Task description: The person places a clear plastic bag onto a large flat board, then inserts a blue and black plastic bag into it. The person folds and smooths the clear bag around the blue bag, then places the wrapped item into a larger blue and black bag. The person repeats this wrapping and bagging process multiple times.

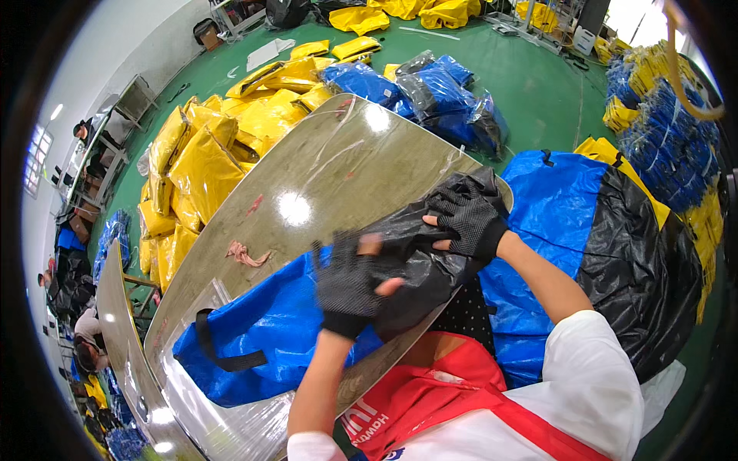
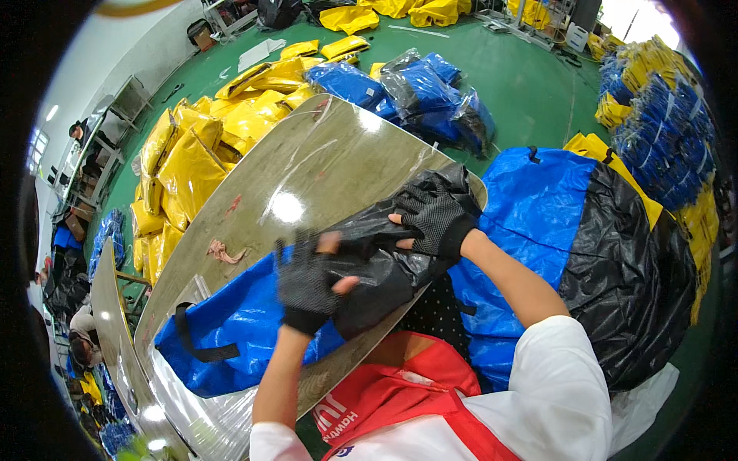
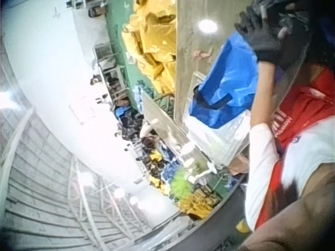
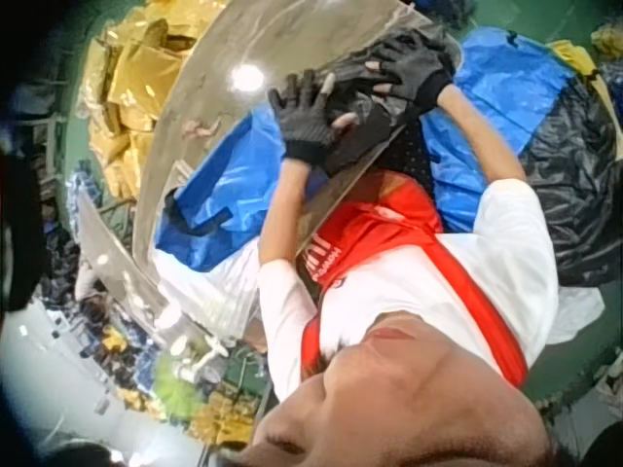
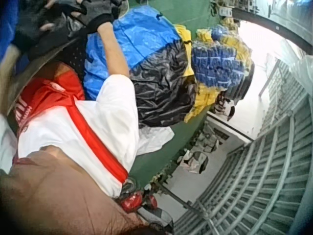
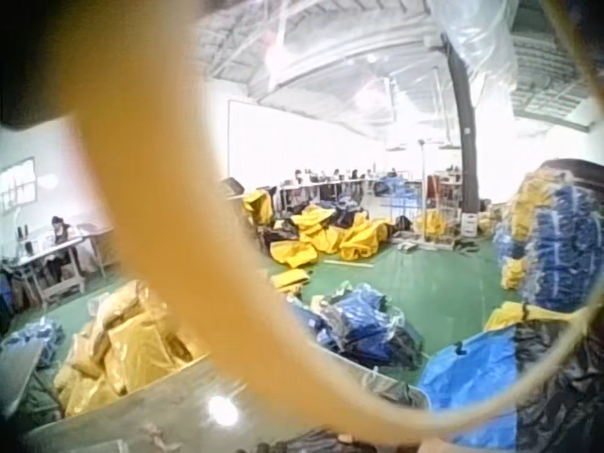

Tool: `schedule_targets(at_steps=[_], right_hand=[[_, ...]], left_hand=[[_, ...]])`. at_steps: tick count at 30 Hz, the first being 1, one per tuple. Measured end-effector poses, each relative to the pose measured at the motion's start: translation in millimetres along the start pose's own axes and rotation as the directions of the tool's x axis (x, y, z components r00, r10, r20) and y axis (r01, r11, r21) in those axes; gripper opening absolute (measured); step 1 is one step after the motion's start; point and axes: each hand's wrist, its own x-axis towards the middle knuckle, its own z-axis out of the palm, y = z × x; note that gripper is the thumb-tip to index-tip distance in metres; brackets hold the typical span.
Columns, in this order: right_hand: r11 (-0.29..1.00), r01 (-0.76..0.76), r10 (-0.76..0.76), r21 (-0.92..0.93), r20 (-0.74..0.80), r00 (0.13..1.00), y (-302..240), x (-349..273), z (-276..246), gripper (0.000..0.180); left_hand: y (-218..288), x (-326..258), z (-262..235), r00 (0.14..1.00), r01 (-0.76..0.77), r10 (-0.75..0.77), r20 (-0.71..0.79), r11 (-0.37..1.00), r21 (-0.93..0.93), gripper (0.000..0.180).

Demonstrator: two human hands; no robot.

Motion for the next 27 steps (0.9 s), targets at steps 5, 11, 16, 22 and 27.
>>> schedule_targets(at_steps=[5, 11, 16, 22, 27], right_hand=[[0.733, -0.240, 0.677, 0.637, -0.648, 0.349, -9, -52, 16, 0.051], [-0.315, 0.111, 0.866, 0.943, 0.237, 0.440, -28, -57, 26, 0.041], [0.830, 0.055, 0.088, 0.555, -0.228, 0.970, -177, 1, -24, 0.042], [0.957, 0.169, -0.183, 0.235, 0.038, 0.982, -218, 10, 16, 0.055], [0.939, 0.336, -0.344, 0.072, 0.233, 0.910, -266, 41, 12, 0.095]], left_hand=[[22, -4, 62, 0.998, -0.020, 0.025, 0.052, 0.996, -0.086, 0.081], [39, -10, 67, 0.997, 0.055, -0.045, 0.066, 0.984, -0.168, 0.082], [-9, -57, 82, 0.996, -0.023, 0.066, 0.054, 0.811, -0.585, 0.061], [-67, -169, -52, 0.960, -0.146, 0.219, 0.175, 0.923, -0.355, 0.035], [-239, -344, -53, 0.439, 0.861, -0.659, -0.611, 0.502, 0.077, 0.077]])
